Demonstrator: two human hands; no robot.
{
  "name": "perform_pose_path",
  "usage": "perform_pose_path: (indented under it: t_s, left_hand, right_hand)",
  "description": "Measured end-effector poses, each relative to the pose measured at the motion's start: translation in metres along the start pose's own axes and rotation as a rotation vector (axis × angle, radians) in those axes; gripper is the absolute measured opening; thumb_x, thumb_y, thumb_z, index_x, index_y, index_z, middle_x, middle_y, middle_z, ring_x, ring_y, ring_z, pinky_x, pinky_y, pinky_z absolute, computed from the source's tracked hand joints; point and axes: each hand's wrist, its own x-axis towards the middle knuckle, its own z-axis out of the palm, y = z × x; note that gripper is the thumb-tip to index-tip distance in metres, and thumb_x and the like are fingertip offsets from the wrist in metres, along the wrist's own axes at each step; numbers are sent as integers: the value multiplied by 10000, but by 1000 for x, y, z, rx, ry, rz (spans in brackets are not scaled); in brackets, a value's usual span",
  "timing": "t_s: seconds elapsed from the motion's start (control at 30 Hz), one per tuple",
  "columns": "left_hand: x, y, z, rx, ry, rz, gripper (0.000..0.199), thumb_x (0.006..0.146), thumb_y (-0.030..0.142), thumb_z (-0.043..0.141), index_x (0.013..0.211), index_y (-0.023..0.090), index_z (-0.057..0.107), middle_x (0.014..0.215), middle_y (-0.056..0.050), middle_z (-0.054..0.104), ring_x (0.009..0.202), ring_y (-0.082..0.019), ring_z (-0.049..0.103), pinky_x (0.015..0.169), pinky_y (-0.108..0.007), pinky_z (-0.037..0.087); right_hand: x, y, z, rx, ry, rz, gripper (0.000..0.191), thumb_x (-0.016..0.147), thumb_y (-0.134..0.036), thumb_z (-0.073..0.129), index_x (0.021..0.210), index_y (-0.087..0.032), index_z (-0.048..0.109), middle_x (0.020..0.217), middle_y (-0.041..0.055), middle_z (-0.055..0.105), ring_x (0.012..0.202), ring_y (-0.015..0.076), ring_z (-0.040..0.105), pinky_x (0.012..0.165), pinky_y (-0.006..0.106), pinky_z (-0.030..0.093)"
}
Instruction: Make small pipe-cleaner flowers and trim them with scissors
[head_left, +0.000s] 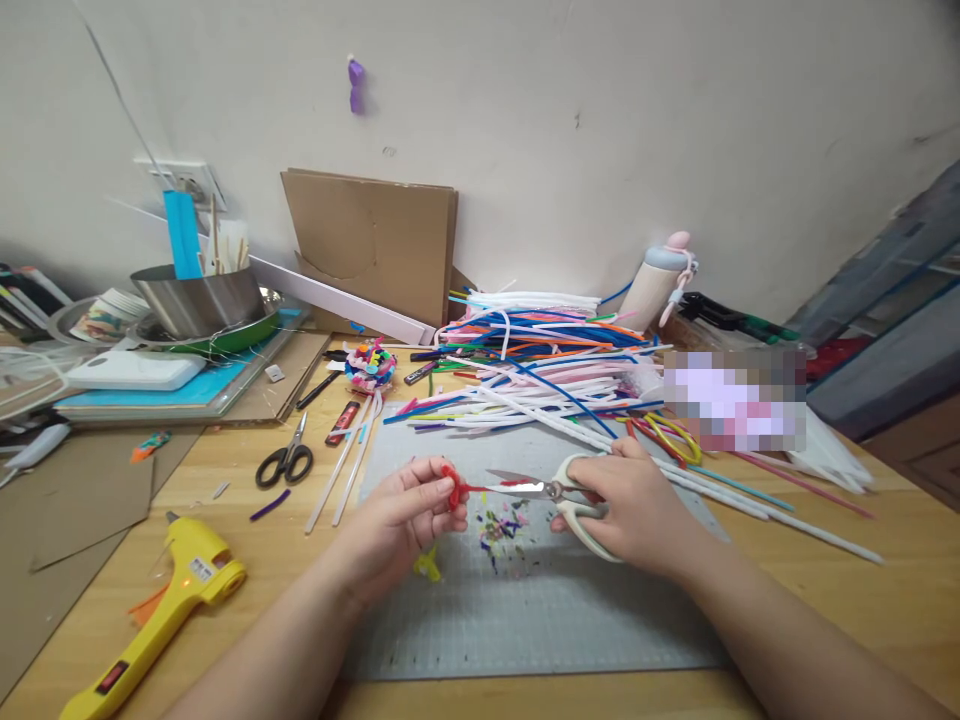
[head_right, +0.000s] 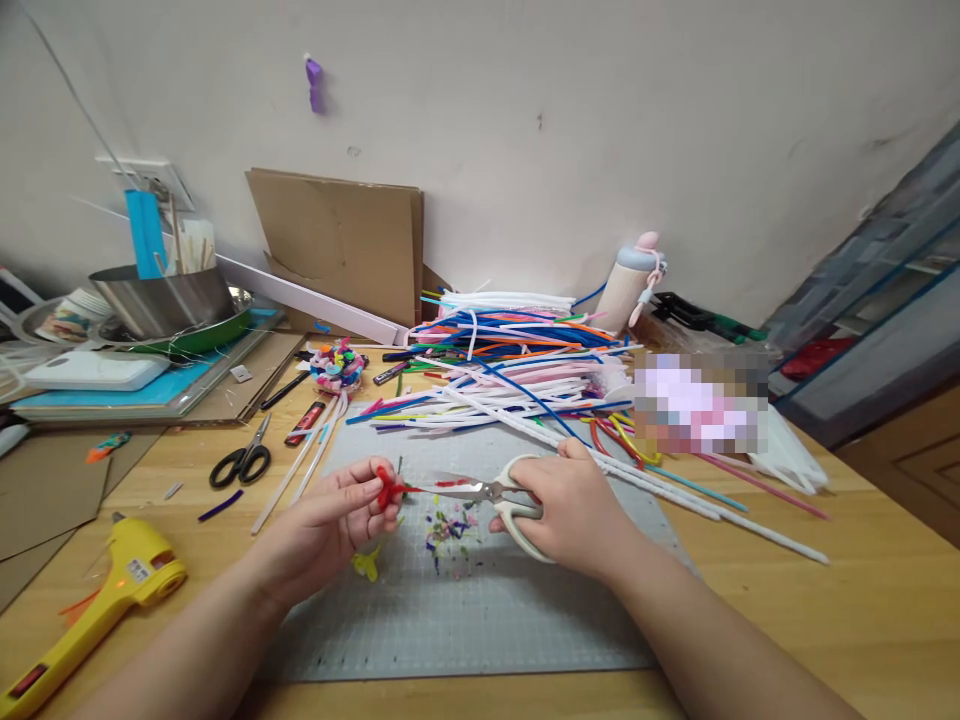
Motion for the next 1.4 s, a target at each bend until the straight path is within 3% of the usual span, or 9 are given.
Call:
perform_pose_path:
  t_s: [0.23,0.7,0.9,1.13,1.4]
  left_hand:
    - [-1,1,1,2,19,-22,126,743,145,641,848,131,573,742,-37,602,627,-93,586,622,-204,505]
    - [-3,1,2,-76,-9,-50,88,758,119,607,842,128,580,739,-44,598,634,-97,577,618,-206,497]
    - [-4,1,2,-96,34,-73,94,747,112,620,834,134,591,732,-36,596,650,-104,585,624,-215,505]
    - [-3,0,1,21,54,15,183,725,145,676,903,138,636,789,-22,606,664,-82,572,665,-211,501]
    - [-2,-1,3,67,55,31,157,695,188,714,828,135,649,768,-10,607,649,-75,565,635,-196,490]
  right_hand:
    - [-1,-3,2,-27,43,2,209,745,-386,584,716,-192,511,696,-10,615,628,134,505,701,318,219]
    - [-3,-5,6,-64,50,-10,81,738,-261,548,704,-196,512,662,-2,610,624,139,500,699,322,222]
    - [-3,-4,5,-62,50,1,138,755,-292,558,671,-194,509,621,-13,591,605,133,503,687,320,221]
    - [-2,-4,2,-1,7,-2,255,778,-353,569,613,-187,467,581,-30,578,561,111,482,665,305,215]
    - [-1,-6,0,-7,7,0,223,733,-400,613,759,-199,518,772,5,635,681,145,523,699,310,227]
